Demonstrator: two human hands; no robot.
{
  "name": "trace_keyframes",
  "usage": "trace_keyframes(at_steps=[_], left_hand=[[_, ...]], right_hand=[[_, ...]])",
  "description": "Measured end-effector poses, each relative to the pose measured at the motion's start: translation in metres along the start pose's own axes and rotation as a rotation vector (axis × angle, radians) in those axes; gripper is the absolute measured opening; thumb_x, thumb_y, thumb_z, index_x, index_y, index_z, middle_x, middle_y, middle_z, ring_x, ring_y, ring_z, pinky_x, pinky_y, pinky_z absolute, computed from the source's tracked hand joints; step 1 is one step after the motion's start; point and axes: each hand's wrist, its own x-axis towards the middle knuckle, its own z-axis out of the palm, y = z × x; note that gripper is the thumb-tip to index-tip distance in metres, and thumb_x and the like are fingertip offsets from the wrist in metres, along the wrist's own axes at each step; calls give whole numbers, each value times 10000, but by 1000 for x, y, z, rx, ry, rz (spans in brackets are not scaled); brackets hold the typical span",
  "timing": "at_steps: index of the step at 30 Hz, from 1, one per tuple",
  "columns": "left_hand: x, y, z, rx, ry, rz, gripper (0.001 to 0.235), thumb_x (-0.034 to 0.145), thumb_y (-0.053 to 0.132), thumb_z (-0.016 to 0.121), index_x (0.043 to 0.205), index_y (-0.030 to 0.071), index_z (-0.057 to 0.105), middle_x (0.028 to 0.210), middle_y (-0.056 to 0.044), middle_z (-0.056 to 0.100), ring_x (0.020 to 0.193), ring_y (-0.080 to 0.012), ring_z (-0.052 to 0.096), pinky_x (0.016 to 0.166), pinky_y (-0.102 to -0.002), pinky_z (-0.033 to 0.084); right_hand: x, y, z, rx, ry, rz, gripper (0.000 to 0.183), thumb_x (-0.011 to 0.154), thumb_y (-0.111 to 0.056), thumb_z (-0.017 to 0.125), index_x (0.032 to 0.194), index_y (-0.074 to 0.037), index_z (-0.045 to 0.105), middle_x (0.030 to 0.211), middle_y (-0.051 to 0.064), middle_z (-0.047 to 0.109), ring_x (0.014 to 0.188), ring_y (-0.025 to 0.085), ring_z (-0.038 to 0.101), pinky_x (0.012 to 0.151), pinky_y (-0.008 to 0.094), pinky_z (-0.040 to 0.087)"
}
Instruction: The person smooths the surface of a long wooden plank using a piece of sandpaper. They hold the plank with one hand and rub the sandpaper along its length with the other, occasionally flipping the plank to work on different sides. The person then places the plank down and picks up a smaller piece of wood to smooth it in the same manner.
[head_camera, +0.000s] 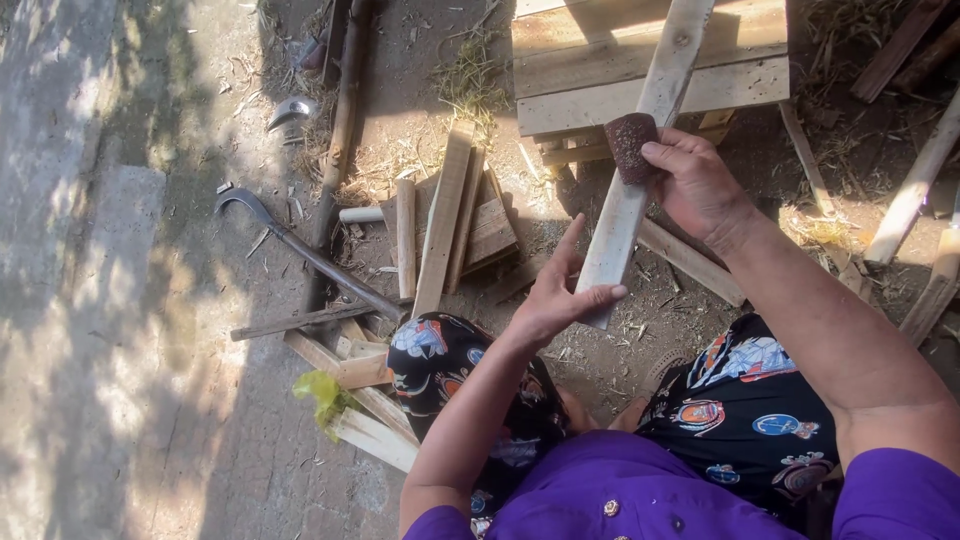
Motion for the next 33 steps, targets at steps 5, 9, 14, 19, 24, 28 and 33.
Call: trace_keyframes(at_steps=[5, 9, 14, 19, 24, 28, 33], left_hand=[[7, -28, 1, 172, 104, 8, 1150, 663, 408, 921, 1600, 72, 345, 1071, -188, 641, 907, -304, 675, 752, -432, 575], [12, -47, 0, 149, 127, -3, 1143, 642, 253, 867, 1604, 19, 296, 1034, -170, 567, 907, -311, 618, 749, -391, 509], [-3, 0, -10, -146, 148, -65, 1037, 654, 128, 797, 1566, -57, 337, 987, -120, 545, 860, -233, 566, 659, -316, 478], [-14, -14, -31, -644, 59, -164, 944, 665, 55, 664, 1570, 16, 399, 747, -135, 692, 559, -147, 620, 398, -193, 477], [-31, -9, -36, -657, 99, -195, 863, 747, 60, 750, 1548, 12, 431, 688, -109, 703, 448, -100, 607, 338, -168, 392], [-48, -2, -46, -721, 88, -188, 717, 761, 20, 692, 1445, -47, 488, 707, -150, 685, 439, -97, 579, 330, -150, 371], [-71, -6, -49, -663, 99, -186, 861, 712, 20, 705, 1533, -23, 448, 675, -122, 670, 419, -108, 546, 312, -172, 377]], right_hand=[[-1, 22, 0, -73, 33, 36, 126, 1004, -101, 606, 1105, -57, 666, 992, 76, 688, 948, 158, 657, 869, 309, 544], [6, 38, -3, -190, 29, 63, 108, 1011, -142, 641, 1097, -102, 692, 953, 24, 691, 933, 109, 670, 827, 297, 589], [-5, -15, 8, -293, 17, 66, 145, 1046, -183, 618, 1160, -112, 670, 1058, 68, 685, 1026, 158, 655, 891, 375, 600], [14, -21, -28, -368, 44, -493, 101, 1117, -25, 504, 1181, -60, 573, 1172, 103, 631, 1070, 175, 658, 1077, 319, 624], [13, 16, -7, -1254, -272, -1131, 321, 922, 164, 633, 1121, -74, 716, 1180, 125, 758, 1159, 282, 681, 1152, 432, 494], [7, 31, 12, -1302, -534, -1107, 338, 883, 59, 619, 1119, -145, 749, 1305, 21, 706, 1295, 205, 588, 1198, 340, 437], [80, 34, -39, -1453, -178, -1062, 251, 1081, 14, 577, 1118, -134, 775, 1277, 107, 752, 1229, 271, 684, 1150, 419, 496]])
